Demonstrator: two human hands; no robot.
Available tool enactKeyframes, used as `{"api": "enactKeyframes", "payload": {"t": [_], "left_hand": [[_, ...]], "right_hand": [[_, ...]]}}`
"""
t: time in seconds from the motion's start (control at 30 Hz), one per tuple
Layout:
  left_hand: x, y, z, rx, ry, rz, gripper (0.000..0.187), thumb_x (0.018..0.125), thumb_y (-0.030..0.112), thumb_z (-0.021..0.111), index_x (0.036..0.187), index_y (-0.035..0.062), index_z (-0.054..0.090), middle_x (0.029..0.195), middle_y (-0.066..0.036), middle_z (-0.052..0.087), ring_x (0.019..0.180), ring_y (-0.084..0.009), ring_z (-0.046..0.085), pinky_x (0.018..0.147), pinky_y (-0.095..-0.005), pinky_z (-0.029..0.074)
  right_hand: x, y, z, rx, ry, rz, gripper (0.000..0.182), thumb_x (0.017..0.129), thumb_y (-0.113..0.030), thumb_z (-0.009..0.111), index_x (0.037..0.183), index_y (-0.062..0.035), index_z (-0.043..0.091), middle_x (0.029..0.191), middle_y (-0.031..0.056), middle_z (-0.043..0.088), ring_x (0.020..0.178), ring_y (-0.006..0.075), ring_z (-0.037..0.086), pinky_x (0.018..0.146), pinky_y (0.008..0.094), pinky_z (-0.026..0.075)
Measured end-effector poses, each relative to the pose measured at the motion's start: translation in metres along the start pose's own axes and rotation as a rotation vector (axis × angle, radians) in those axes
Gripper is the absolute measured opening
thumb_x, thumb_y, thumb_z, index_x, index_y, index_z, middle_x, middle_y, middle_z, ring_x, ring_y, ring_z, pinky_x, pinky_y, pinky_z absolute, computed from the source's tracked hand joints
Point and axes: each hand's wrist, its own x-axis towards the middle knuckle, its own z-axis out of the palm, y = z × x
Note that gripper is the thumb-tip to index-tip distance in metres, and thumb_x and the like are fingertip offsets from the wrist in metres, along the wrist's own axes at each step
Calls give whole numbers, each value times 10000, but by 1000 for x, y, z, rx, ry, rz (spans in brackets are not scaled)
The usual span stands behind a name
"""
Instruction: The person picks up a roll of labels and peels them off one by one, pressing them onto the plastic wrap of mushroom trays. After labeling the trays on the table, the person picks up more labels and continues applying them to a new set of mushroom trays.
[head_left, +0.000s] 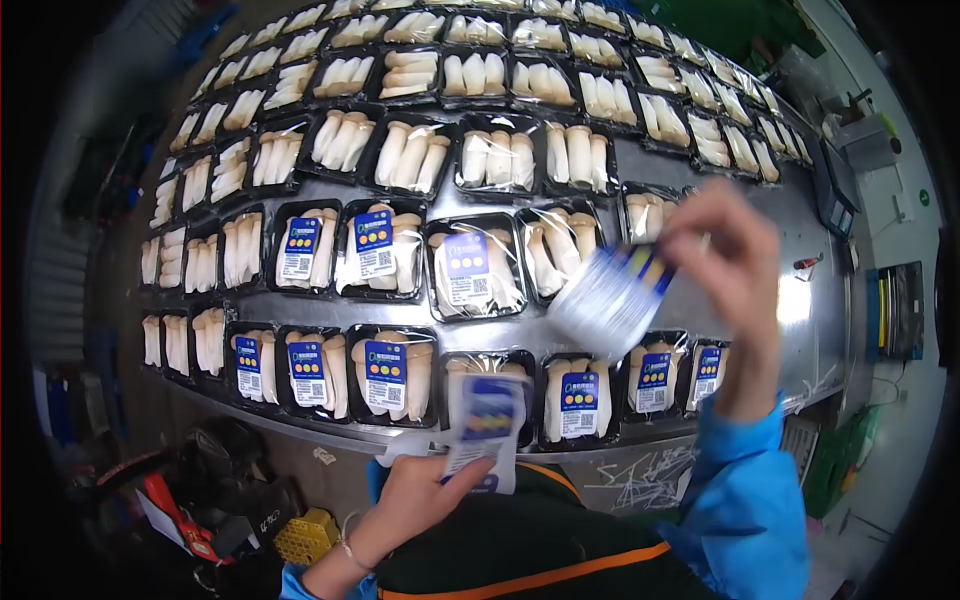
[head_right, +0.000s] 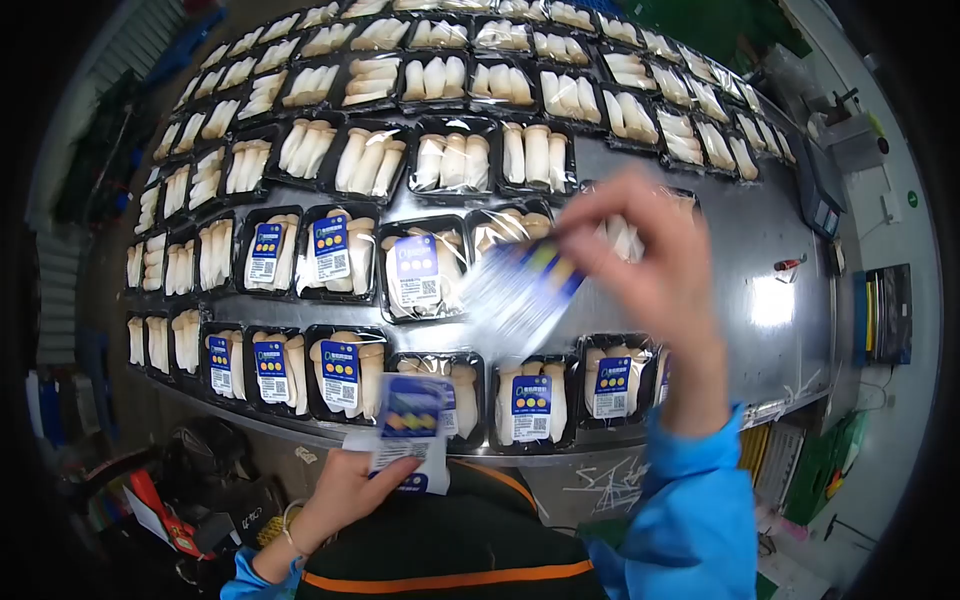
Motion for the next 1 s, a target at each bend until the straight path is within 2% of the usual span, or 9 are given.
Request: {"api": "enactKeyframes", "payload": {"t": [0.07,0.17,0.3,0.4,0.47,0.53,0.63,0.73,1.0], "left_hand": [[-2,8,-10,-302,-62,-323,198,802,178,656,927,26,669,841,-51,677,785,-88,620,690,-234,489],[13,49,-24,-854,33,6,609,741,3,674,1283,-12,397,1029,-107,612,868,-157,603,786,-280,476],[-7,49,-27,-647,265,200,714,716,-76,651,1335,-10,300,1072,-121,578,878,-185,601,805,-281,467],[-22,34,-40,-581,-65,-2,638,757,-84,597,1328,8,329,975,-83,611,869,-189,605,784,-274,465],[-12,30,-41,-251,-92,217,545,793,-66,559,1300,18,381,879,-86,636,841,-144,608,749,-257,469],[-3,52,-35,-287,-28,93,459,800,-46,562,1239,18,447,867,-105,642,801,-135,621,717,-247,478],[17,73,-30,-48,101,225,235,795,0,600,1030,5,597,862,-165,640,656,-151,646,583,-232,495],[32,76,-17,59,118,497,181,785,77,651,954,18,622,738,-125,649,557,-172,629,483,-257,463],[44,49,30,43,-374,107,207,814,223,639,890,30,643,610,-117,605,512,-198,596,481,-289,456]], "right_hand": [[34,61,-9,28,-260,33,254,706,-1,597,949,-20,523,862,87,549,797,175,576,722,271,467],[50,144,57,-277,-627,43,354,658,-102,644,984,-53,515,924,139,549,885,280,539,793,356,439],[33,196,115,-245,-521,225,461,622,-141,730,1015,-63,502,957,183,499,903,339,497,824,385,414],[1,174,118,-403,-134,19,611,639,-110,710,1197,-117,462,1063,174,489,994,338,458,881,396,381],[-22,176,121,-426,-100,1,596,652,-109,701,1201,-110,470,1091,162,493,1007,338,458,888,392,380],[-34,174,121,-460,-143,29,473,711,-119,667,1159,-65,523,1125,137,527,1014,343,488,881,385,400],[-35,65,88,309,-159,368,428,748,-181,673,1131,-42,543,1095,121,587,967,251,586,836,336,449],[-50,-40,46,544,-466,238,493,617,-79,775,1070,-13,592,989,104,610,928,213,588,842,310,454],[-61,4,-12,84,-243,-132,96,727,-88,675,783,-12,662,727,94,585,700,231,614,693,307,495]]}}
